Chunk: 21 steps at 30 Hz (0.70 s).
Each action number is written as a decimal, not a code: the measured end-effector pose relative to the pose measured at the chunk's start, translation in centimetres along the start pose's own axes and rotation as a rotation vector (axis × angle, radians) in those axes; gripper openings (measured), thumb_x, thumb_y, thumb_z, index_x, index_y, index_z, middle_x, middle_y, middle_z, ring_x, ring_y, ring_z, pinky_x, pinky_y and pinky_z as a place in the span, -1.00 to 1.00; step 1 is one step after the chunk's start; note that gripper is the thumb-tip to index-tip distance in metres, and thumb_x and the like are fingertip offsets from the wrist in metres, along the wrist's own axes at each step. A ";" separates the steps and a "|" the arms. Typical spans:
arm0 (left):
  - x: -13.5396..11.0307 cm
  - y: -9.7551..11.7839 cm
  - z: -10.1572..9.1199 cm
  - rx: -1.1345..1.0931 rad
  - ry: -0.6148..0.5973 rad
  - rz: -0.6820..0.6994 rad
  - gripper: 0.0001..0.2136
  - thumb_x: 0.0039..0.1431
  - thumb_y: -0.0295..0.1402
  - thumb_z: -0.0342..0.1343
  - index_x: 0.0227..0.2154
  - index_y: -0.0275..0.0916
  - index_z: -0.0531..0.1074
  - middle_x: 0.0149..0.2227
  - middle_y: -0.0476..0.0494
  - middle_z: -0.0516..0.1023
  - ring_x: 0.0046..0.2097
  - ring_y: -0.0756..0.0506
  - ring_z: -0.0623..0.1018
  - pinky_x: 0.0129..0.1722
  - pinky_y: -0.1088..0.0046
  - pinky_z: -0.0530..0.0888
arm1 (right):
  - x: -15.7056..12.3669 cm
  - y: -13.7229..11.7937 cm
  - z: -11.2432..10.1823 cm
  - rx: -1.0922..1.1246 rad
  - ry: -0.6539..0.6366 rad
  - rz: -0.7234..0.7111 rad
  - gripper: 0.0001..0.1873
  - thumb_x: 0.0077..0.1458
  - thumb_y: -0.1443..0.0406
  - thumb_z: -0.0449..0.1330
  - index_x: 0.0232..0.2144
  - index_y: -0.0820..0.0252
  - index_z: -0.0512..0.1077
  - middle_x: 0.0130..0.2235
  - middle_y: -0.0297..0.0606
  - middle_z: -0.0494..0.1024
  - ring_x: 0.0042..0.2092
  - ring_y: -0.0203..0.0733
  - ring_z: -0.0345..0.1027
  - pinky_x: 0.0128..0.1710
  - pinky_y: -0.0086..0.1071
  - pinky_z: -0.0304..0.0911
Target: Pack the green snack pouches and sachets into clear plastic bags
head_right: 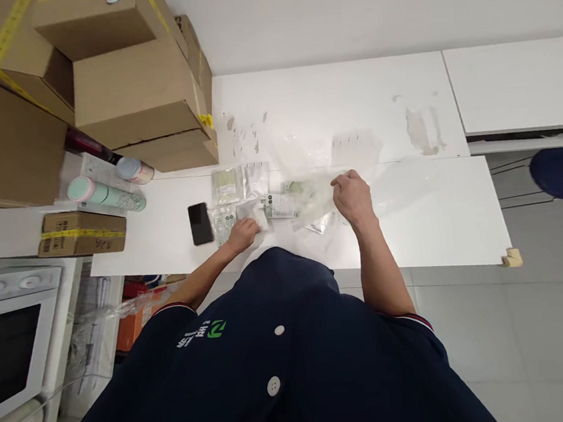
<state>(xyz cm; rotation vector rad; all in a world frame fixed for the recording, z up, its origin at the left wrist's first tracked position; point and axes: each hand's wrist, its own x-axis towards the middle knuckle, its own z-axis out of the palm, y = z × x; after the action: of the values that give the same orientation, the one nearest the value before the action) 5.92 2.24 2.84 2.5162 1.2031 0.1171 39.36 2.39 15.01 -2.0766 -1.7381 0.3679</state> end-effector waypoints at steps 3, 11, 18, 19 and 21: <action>2.5 0.8 -5.2 -0.096 0.179 -0.131 -0.75 0.30 -0.36 -0.10 -0.46 -0.23 0.39 -0.36 -0.20 0.45 -0.22 -0.14 0.40 -0.13 0.26 0.30 | -0.6 -0.5 -0.4 0.032 0.009 -0.002 -0.65 0.14 0.21 -0.01 -0.47 0.19 0.52 -0.32 -0.15 0.47 -0.24 -0.07 0.38 -0.15 -0.20 0.27; 6.0 5.3 -14.5 -0.341 0.171 -0.094 -0.78 0.29 -0.30 -0.04 -0.47 -0.22 0.33 -0.38 -0.08 0.44 -0.27 -0.07 0.41 -0.24 0.37 0.32 | -0.4 -4.6 -2.9 0.124 0.013 -0.133 -0.60 0.07 -0.05 0.18 -0.45 0.16 0.46 -0.38 -0.20 0.42 -0.32 -0.11 0.30 -0.26 -0.21 0.23; 8.0 7.7 -15.8 -0.513 0.169 0.083 -0.76 0.27 -0.18 0.01 -0.39 -0.22 0.42 -0.31 -0.08 0.48 -0.20 -0.06 0.45 -0.17 0.38 0.35 | 0.4 -9.0 -1.2 0.117 -0.291 -0.330 -0.74 0.13 0.13 0.13 -0.22 0.13 0.49 -0.30 -0.18 0.41 -0.26 -0.09 0.29 -0.22 -0.24 0.25; 7.2 6.3 -15.6 -0.543 0.208 0.023 -0.74 0.26 -0.15 0.00 -0.36 -0.21 0.43 -0.30 -0.08 0.49 -0.18 -0.06 0.46 -0.15 0.39 0.36 | 0.6 -8.7 -1.1 0.101 -0.254 -0.301 -0.76 0.14 0.19 0.09 -0.24 0.15 0.49 -0.28 -0.16 0.40 -0.25 -0.09 0.29 -0.21 -0.23 0.25; 4.2 2.4 -14.6 -0.566 0.303 -0.202 -0.69 0.28 -0.10 -0.06 -0.30 -0.21 0.44 -0.27 -0.11 0.51 -0.14 -0.08 0.47 -0.15 0.39 0.36 | 0.9 -7.1 -1.7 0.073 -0.096 -0.198 -0.76 0.11 0.28 0.05 -0.24 0.17 0.49 -0.21 -0.12 0.38 -0.24 -0.10 0.29 -0.18 -0.20 0.26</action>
<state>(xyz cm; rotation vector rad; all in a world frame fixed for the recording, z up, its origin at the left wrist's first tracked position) 7.14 8.06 17.00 1.9186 1.3018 0.7030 34.11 4.03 19.88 -1.8435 -1.9362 0.4696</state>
